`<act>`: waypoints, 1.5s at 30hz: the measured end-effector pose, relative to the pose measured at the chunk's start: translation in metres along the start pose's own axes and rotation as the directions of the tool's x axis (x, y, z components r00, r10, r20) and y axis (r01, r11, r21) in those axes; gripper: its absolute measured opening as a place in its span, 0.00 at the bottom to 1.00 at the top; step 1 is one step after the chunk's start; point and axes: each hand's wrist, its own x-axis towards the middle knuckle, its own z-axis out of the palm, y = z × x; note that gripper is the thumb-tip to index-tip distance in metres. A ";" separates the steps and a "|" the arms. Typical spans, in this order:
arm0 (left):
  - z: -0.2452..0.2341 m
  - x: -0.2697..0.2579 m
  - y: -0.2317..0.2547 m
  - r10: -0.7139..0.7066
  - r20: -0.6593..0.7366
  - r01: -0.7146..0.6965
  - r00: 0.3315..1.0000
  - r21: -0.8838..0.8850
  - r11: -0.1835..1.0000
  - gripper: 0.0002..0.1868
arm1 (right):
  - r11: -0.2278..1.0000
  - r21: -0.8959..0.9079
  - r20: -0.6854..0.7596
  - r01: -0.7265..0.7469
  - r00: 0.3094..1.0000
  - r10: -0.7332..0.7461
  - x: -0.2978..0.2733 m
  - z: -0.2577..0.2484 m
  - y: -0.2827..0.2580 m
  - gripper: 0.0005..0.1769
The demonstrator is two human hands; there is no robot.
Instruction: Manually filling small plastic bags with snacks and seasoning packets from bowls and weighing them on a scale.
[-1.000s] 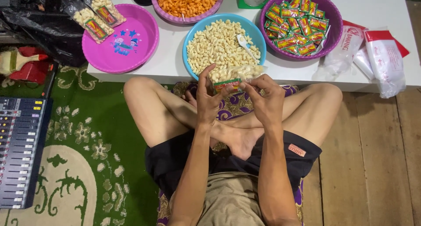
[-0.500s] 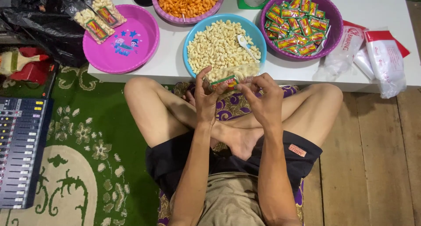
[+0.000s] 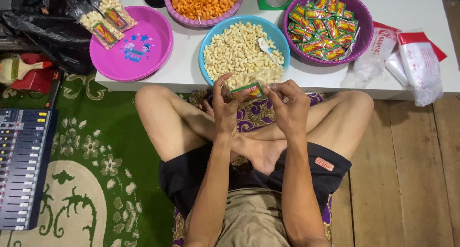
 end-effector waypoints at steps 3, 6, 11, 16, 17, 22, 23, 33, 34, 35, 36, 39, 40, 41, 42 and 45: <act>-0.012 0.007 -0.017 0.009 -0.008 -0.010 1.000 -0.006 1.000 0.32 | 0.999 0.043 -0.014 -0.032 0.999 0.033 0.000 0.000 0.011 0.08; -0.014 0.010 -0.017 0.007 -0.043 -0.007 0.999 0.002 1.000 0.31 | 0.996 0.075 -0.074 -0.053 0.996 0.059 0.000 -0.002 0.010 0.04; -0.011 0.004 -0.008 -0.062 -0.088 0.052 0.994 -0.104 0.993 0.30 | 0.950 0.288 -0.181 -0.117 0.968 0.174 0.002 0.003 0.020 0.13; -0.007 0.003 -0.010 -0.092 -0.038 0.079 0.995 -0.273 0.959 0.27 | 0.893 0.433 -0.141 -0.127 0.968 0.206 0.002 0.009 0.014 0.34; -0.006 0.004 -0.011 -0.090 0.002 0.086 0.996 -0.338 0.937 0.27 | 0.859 0.472 -0.031 -0.199 0.970 0.242 0.003 0.009 0.003 0.42; -0.013 0.005 -0.038 -0.081 0.087 0.112 0.993 -0.451 0.885 0.25 | 0.819 0.552 0.085 -0.156 0.988 0.131 -0.002 0.020 0.018 0.47; -0.013 0.005 -0.041 -0.098 0.104 0.135 0.990 -0.467 0.874 0.25 | 0.835 0.531 0.077 -0.144 0.990 0.121 -0.002 0.019 0.012 0.43; -0.003 -0.007 -0.035 -0.096 0.362 0.356 0.927 -0.771 0.529 0.22 | 0.943 0.327 -0.015 0.056 0.998 -0.055 -0.001 0.003 -0.019 0.28; -0.004 -0.008 -0.035 -0.098 0.362 0.356 0.927 -0.770 0.529 0.22 | 0.944 0.326 -0.015 0.055 0.999 -0.053 0.001 -0.002 -0.027 0.28; -0.005 -0.007 -0.035 -0.102 0.344 0.346 0.933 -0.788 0.509 0.23 | 0.962 0.251 0.021 0.112 0.992 -0.121 0.004 -0.007 -0.036 0.25; -0.006 -0.007 -0.035 -0.108 0.326 0.335 0.939 -0.805 0.489 0.23 | 0.969 0.176 0.062 0.171 0.981 -0.185 0.006 -0.012 -0.044 0.23; -0.024 0.003 -0.064 -0.105 0.272 0.283 0.957 -0.784 0.553 0.25 | 0.971 -0.021 0.132 0.238 0.963 -0.234 0.008 -0.020 -0.043 0.12; -0.018 0.000 -0.053 -0.102 0.269 0.280 0.958 -0.785 0.554 0.25 | 0.970 -0.019 0.134 0.241 0.962 -0.236 0.011 -0.020 -0.040 0.12; -0.012 -0.003 -0.043 -0.095 0.262 0.272 0.960 -0.811 0.518 0.26 | 0.975 -0.024 0.128 0.223 0.967 -0.218 0.013 -0.020 -0.038 0.07; -0.005 -0.006 -0.033 -0.089 0.254 0.265 0.963 -0.836 0.480 0.27 | 0.978 -0.029 0.122 0.204 0.972 -0.199 0.014 -0.020 -0.036 0.03; -0.012 -0.004 -0.031 -0.063 0.300 0.280 0.952 -0.768 0.576 0.21 | 0.974 -0.003 0.095 0.225 0.970 -0.223 0.023 -0.023 -0.043 0.07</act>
